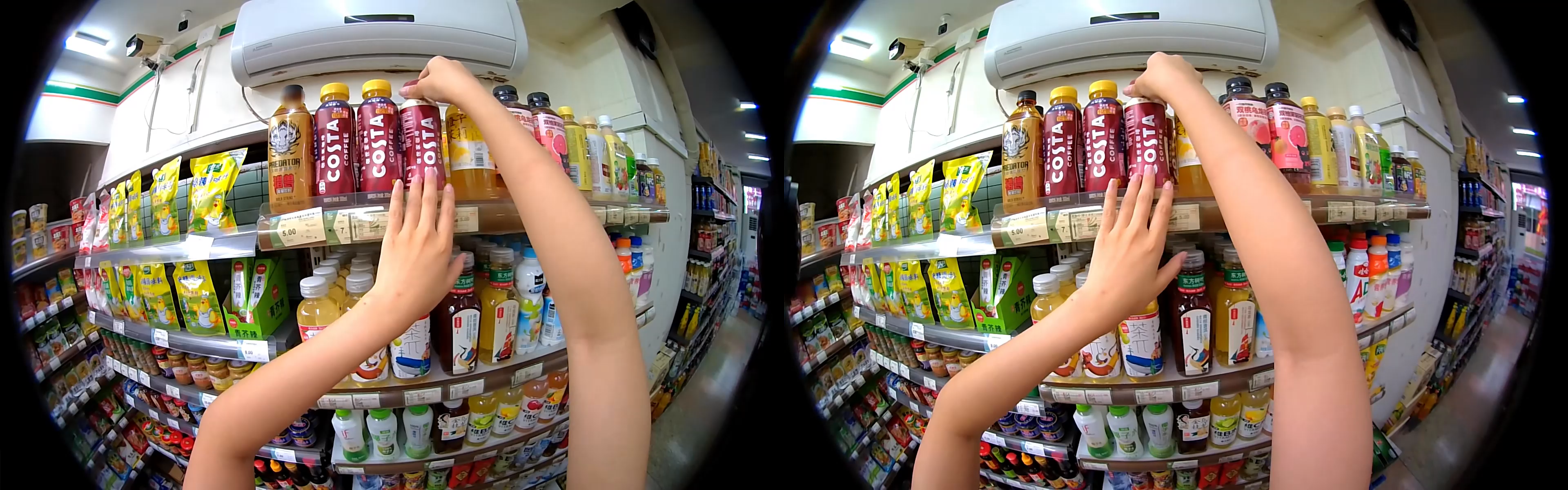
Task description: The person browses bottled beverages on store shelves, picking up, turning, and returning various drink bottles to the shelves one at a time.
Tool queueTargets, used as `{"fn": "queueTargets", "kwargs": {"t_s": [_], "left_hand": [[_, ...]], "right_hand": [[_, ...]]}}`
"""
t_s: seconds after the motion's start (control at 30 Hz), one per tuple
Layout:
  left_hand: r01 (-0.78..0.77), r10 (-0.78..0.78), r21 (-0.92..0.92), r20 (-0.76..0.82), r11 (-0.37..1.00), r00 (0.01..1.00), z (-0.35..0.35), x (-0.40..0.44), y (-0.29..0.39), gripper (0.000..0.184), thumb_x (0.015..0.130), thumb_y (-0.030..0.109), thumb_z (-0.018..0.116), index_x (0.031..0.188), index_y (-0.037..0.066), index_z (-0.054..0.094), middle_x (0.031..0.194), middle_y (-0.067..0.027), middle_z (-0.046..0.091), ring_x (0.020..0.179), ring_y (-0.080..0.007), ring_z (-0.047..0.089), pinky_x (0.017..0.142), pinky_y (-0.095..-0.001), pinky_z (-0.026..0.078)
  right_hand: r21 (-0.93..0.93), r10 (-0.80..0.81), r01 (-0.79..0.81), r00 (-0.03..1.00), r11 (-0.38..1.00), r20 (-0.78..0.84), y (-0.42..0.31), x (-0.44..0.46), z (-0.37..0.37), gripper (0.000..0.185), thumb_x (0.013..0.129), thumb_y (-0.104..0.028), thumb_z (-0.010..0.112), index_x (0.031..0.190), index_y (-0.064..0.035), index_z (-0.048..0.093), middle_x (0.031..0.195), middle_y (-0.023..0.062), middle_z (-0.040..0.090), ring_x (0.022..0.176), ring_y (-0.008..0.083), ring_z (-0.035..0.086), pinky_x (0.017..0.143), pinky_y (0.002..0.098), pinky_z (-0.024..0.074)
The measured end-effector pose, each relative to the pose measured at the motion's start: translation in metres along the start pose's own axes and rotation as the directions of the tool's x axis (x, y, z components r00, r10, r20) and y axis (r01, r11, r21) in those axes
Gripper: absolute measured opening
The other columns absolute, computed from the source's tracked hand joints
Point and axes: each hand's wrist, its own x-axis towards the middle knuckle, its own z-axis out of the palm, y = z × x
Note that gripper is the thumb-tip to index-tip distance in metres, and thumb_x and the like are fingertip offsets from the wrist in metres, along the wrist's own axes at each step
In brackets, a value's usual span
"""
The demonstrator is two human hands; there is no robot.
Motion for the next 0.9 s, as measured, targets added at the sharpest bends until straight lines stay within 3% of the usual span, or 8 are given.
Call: {"fn": "queueTargets", "kwargs": {"t_s": [0.07, 0.2, 0.27, 0.33, 0.53, 0.63, 0.7, 0.9], "left_hand": [[0.004, -0.004, 0.0, -0.005, 1.0, 1.0, 0.001, -0.001, 0.0, 0.08, 0.081, 0.034, 0.065, 0.142, -0.005, 0.03, 0.146, -0.029, 0.027, 0.138, -0.0399, 0.027, 0.115, -0.0533, 0.013], [0.032, -0.032, 0.009, 0.004, 0.999, 0.999, -0.006, -0.014, 0.0, 0.083, 0.082, 0.035, 0.065, 0.143, -0.005, 0.027, 0.149, -0.0245, 0.026, 0.14, -0.038, 0.024, 0.115, -0.0532, 0.012], [0.057, -0.057, 0.009, 0.02, 0.998, 0.998, -0.014, -0.028, -0.001, 0.084, 0.082, 0.035, 0.065, 0.144, -0.005, 0.025, 0.15, -0.0229, 0.025, 0.141, -0.0373, 0.022, 0.115, -0.0534, 0.011], [0.098, -0.098, 0.008, 0.049, 0.995, 0.994, -0.026, -0.045, -0.005, 0.085, 0.082, 0.035, 0.064, 0.145, -0.005, 0.024, 0.152, -0.0215, 0.024, 0.142, -0.0364, 0.02, 0.115, -0.0538, 0.009], [0.204, -0.207, 0.128, 0.014, 0.971, 0.978, -0.048, -0.083, -0.032, 0.081, 0.084, 0.034, 0.063, 0.147, 0.001, 0.025, 0.151, -0.0164, 0.028, 0.14, -0.0356, 0.024, 0.115, -0.0553, 0.009], [0.228, -0.204, 0.145, -0.159, 0.963, 0.966, -0.053, -0.086, -0.059, 0.064, 0.082, 0.024, 0.062, 0.137, -0.002, 0.039, 0.133, -0.0183, 0.045, 0.128, -0.0357, 0.038, 0.114, -0.0555, 0.014], [0.227, -0.198, 0.072, -0.282, 0.971, 0.939, -0.062, -0.082, -0.077, 0.05, 0.077, 0.012, 0.06, 0.125, 0.002, 0.052, 0.12, -0.0139, 0.055, 0.116, -0.0329, 0.046, 0.107, -0.0475, 0.028], [0.181, -0.183, -0.027, -0.144, 0.983, 0.972, -0.078, -0.073, -0.102, 0.048, 0.069, 0.008, 0.058, 0.117, 0.007, 0.059, 0.111, -0.0097, 0.057, 0.105, -0.0298, 0.048, 0.095, -0.0413, 0.037]], "right_hand": [[0.02, -0.031, 0.032, 0.998, 0.999, -0.051, 0.001, -0.005, 0.001, 0.051, 0.07, -0.051, 0.076, 0.097, -0.0075, 0.075, 0.097, 0.0156, 0.071, 0.092, 0.0277, 0.068, 0.084, 0.0373, 0.0518], [-0.009, -0.108, 0.109, 0.967, 0.994, -0.229, 0.003, -0.019, 0.001, 0.05, 0.072, -0.05, 0.073, 0.104, -0.0105, 0.073, 0.096, 0.012, 0.071, 0.091, 0.0262, 0.068, 0.082, 0.0378, 0.0522], [-0.01, -0.161, 0.172, 0.902, 0.985, -0.401, -0.001, -0.053, -0.011, 0.05, 0.074, -0.049, 0.072, 0.108, -0.011, 0.07, 0.096, 0.0104, 0.071, 0.091, 0.0258, 0.068, 0.08, 0.038, 0.0523], [0.015, -0.265, 0.332, 0.777, 0.943, -0.571, 0.0, -0.083, -0.009, 0.031, 0.082, -0.035, 0.067, 0.1, -0.0106, 0.07, 0.094, 0.0089, 0.069, 0.094, 0.0284, 0.064, 0.08, 0.0405, 0.0505], [0.021, -0.491, 0.579, 0.709, 0.815, -0.506, 0.007, -0.176, 0.002, 0.018, 0.083, -0.015, 0.063, 0.099, -0.0069, 0.067, 0.096, 0.0108, 0.066, 0.092, 0.028, 0.057, 0.084, 0.0389, 0.0465], [0.095, -0.55, 0.634, 0.728, 0.767, -0.409, 0.006, -0.204, 0.015, 0.021, 0.08, -0.009, 0.064, 0.1, -0.0038, 0.066, 0.099, 0.0112, 0.065, 0.094, 0.0282, 0.056, 0.086, 0.0372, 0.0457], [0.114, -0.6, 0.679, 0.704, 0.725, -0.381, 0.004, -0.216, 0.025, 0.023, 0.078, -0.007, 0.064, 0.101, -0.0014, 0.066, 0.1, 0.0108, 0.064, 0.095, 0.028, 0.055, 0.087, 0.0367, 0.0455], [0.114, -0.625, 0.699, 0.69, 0.706, -0.365, -0.016, -0.22, 0.047, 0.032, 0.074, -0.005, 0.066, 0.106, -0.001, 0.064, 0.106, 0.0073, 0.061, 0.1, 0.0252, 0.052, 0.087, 0.0374, 0.0434]]}}
